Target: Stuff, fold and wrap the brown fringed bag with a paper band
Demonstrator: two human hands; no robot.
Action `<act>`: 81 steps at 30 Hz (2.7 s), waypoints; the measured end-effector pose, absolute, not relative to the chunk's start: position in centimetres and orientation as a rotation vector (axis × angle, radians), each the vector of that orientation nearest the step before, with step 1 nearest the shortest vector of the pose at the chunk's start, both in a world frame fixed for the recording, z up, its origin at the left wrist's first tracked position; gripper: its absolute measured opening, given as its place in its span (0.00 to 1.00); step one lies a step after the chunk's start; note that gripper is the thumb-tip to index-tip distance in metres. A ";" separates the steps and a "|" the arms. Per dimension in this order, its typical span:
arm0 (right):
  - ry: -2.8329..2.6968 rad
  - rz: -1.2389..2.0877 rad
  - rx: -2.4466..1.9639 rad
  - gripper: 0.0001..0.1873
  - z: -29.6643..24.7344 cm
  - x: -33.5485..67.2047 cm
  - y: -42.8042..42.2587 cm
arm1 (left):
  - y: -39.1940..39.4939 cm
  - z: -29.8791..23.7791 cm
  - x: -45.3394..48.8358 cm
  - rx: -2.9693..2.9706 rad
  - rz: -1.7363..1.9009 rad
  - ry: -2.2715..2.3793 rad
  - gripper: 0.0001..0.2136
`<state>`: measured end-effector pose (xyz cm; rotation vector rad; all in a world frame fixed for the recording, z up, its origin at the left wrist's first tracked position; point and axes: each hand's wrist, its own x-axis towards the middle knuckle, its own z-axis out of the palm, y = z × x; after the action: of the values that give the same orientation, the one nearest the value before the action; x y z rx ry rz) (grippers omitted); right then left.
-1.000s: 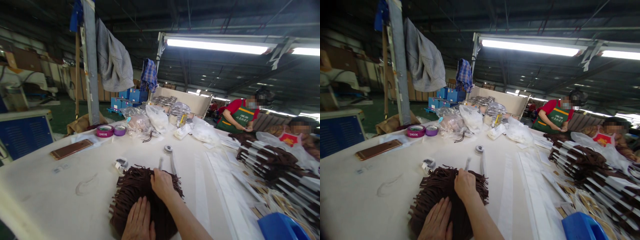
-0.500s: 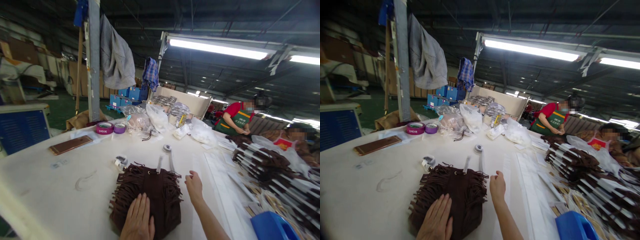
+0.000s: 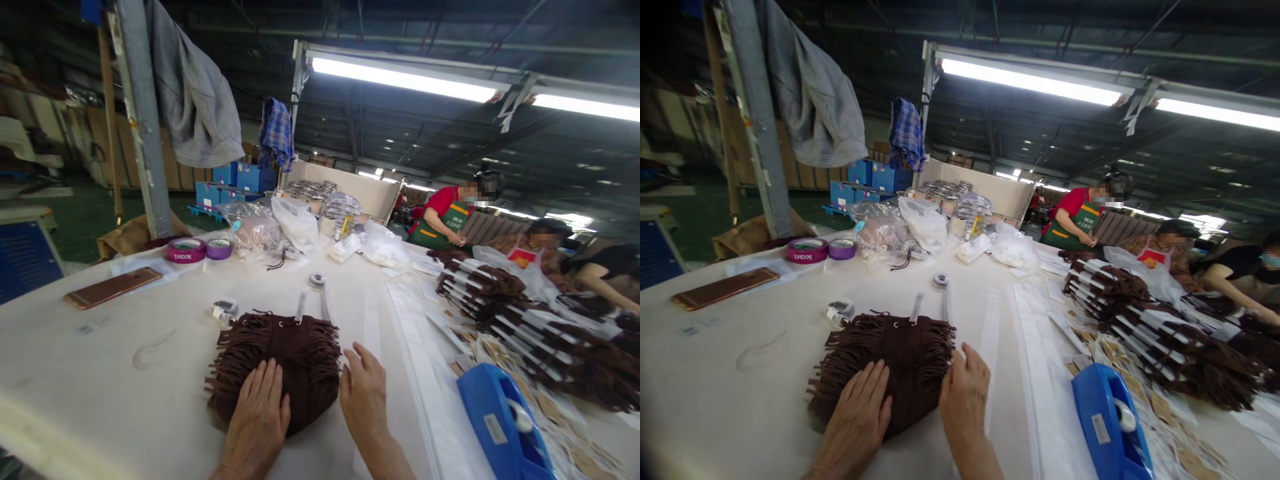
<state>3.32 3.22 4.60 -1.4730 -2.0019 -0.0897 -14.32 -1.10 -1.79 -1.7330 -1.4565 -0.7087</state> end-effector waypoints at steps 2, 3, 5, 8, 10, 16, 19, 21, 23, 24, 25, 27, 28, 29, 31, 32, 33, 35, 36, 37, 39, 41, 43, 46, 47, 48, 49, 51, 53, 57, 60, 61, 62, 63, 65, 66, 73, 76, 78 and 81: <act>-2.204 -0.021 -1.138 0.17 5.4 2.2 2.2 | -1.0 -2.0 -14.4 -1.726 -0.691 -1.450 0.17; -2.301 0.030 -1.006 0.16 5.7 1.4 1.7 | -1.0 -2.0 -14.4 -1.726 -0.681 -1.441 0.16; -2.435 0.126 -0.905 0.12 6.0 0.3 1.1 | -1.0 -2.1 -14.6 -1.736 -0.661 -1.427 0.17; -2.496 0.157 -1.027 0.06 5.9 1.5 1.7 | -1.2 -1.9 -14.6 -1.758 -0.649 -1.438 0.17; -2.456 0.102 -1.178 0.07 5.7 3.8 2.6 | -1.3 -1.7 -14.5 -1.772 -0.658 -1.451 0.17; -2.146 0.153 -1.249 0.09 5.0 7.2 2.0 | -1.5 -1.4 -15.0 -1.848 -0.707 -1.451 0.19; -2.152 0.202 -1.070 0.08 3.6 5.2 0.3 | -2.0 -1.3 -15.9 -2.023 -0.648 -1.364 0.27; -2.102 0.188 -1.034 0.08 2.6 4.0 -0.5 | -2.2 -1.3 -16.4 -2.104 -0.579 -1.328 0.30; -2.040 0.177 -1.018 0.09 1.9 3.5 -0.9 | -2.2 -1.4 -16.7 -2.118 -0.551 -1.326 0.29; -2.017 0.180 -1.009 0.10 1.6 3.5 -0.9 | -2.1 -1.5 -16.8 -2.114 -0.558 -1.321 0.27; -2.003 0.187 -0.998 0.12 1.5 3.6 -0.8 | -2.0 -1.6 -16.8 -2.111 -0.578 -1.310 0.26; -1.996 0.222 -0.977 0.16 1.4 4.0 -0.6 | -1.8 -1.8 -16.8 -2.114 -0.630 -1.278 0.25; -1.996 0.251 -0.974 0.18 1.4 4.1 -0.5 | -1.8 -1.9 -16.8 -2.115 -0.654 -1.274 0.24; -1.994 0.280 -0.975 0.20 1.4 4.3 -0.4 | -1.7 -1.9 -16.8 -2.115 -0.679 -1.277 0.24; -1.992 0.333 -0.993 0.21 1.5 4.4 -0.3 | -1.8 -2.0 -16.8 -2.118 -0.702 -1.307 0.25; -1.992 0.364 -1.013 0.22 1.5 4.3 -0.2 | -1.8 -2.1 -16.7 -2.126 -0.701 -1.318 0.26; -1.988 0.410 -1.045 0.22 1.6 4.2 -0.2 | -1.9 -2.2 -16.7 -2.127 -0.710 -1.330 0.26; -1.961 0.614 -1.126 0.19 2.1 3.8 -0.1 | -1.9 -2.4 -16.6 -2.134 -0.725 -1.338 0.26; -1.927 0.797 -1.165 0.17 2.4 3.5 -0.1 | -1.9 -2.5 -16.5 -2.137 -0.736 -1.343 0.26; -1.863 1.028 -1.196 0.15 2.8 3.1 -0.1 | -1.9 -2.5 -16.4 -2.131 -0.762 -1.349 0.26; -1.631 1.485 -1.194 0.09 3.7 2.2 0.0 | -1.8 -2.5 -16.2 -2.110 -0.816 -1.353 0.25; -1.283 1.773 -1.149 0.08 4.5 1.2 0.1 | -1.8 -2.3 -16.0 -2.088 -0.857 -1.341 0.23; -0.934 1.883 -1.151 0.09 5.2 0.3 0.4 | -1.8 -2.1 -15.9 -2.073 -0.867 -1.322 0.22; -0.627 1.999 -1.221 0.11 6.0 -0.4 1.1 | -1.8 -1.8 -15.8 -2.051 -0.860 -1.304 0.21; -0.580 2.037 -1.229 0.11 6.2 -0.4 1.4 | -1.8 -1.8 -15.8 -2.046 -0.855 -1.303 0.21; -0.541 2.078 -1.220 0.12 6.4 -0.4 1.7 | -1.8 -1.8 -15.8 -2.045 -0.848 -1.304 0.21; -0.492 2.119 -1.201 0.12 6.6 -0.4 2.0 | -1.7 -1.8 -15.8 -2.045 -0.833 -1.306 0.21; -0.399 2.184 -1.131 0.13 6.8 -0.1 2.4 | -1.7 -2.0 -16.0 -2.051 -0.780 -1.304 0.21; -0.323 2.217 -1.031 0.14 6.8 0.3 2.3 | -1.7 -2.2 -16.2 -2.058 -0.721 -1.305 0.22; -0.231 2.166 -0.826 0.16 5.9 1.9 1.7 | -1.9 -2.4 -16.6 -2.095 -0.651 -1.313 0.26; -0.197 2.095 -0.610 0.13 4.6 3.6 1.5 | -2.0 -2.3 -16.6 -2.090 -0.622 -1.305 0.26; -0.196 2.070 -0.542 0.12 4.2 4.2 1.5 | -2.1 -2.2 -16.6 -2.083 -0.618 -1.304 0.26; -0.205 2.045 -0.491 0.10 3.8 4.7 1.6 | -2.1 -2.1 -16.6 -2.079 -0.615 -1.302 0.25; -0.227 2.022 -0.466 0.09 3.4 5.2 1.6 | -2.1 -2.0 -16.6 -2.077 -0.612 -1.298 0.25; -0.304 1.984 -0.487 0.09 2.8 6.0 1.8 | -2.1 -1.8 -16.5 -2.079 -0.612 -1.290 0.25; -0.341 1.965 -0.512 0.09 2.5 6.3 1.9 | -2.1 -1.8 -16.5 -2.082 -0.613 -1.289 0.25; -0.478 1.627 -1.177 0.07 1.9 6.6 1.4 | -2.3 -1.8 -16.3 -2.063 -0.648 -1.313 0.24; -0.836 1.182 -1.236 0.10 3.5 4.9 1.1 | -2.3 -2.1 -15.9 -2.088 -0.759 -1.371 0.25; -1.374 0.780 -1.171 0.11 4.9 3.2 1.4 | -2.2 -2.5 -15.7 -2.097 -0.846 -1.426 0.26; -2.064 0.340 -1.072 0.06 6.1 1.2 2.9 | -2.1 -2.9 -15.7 -2.089 -0.886 -1.456 0.27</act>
<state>1.21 2.89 6.10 -1.0715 -2.0637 0.3402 -15.68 -2.14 -2.89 -2.0893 -1.4560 -0.8858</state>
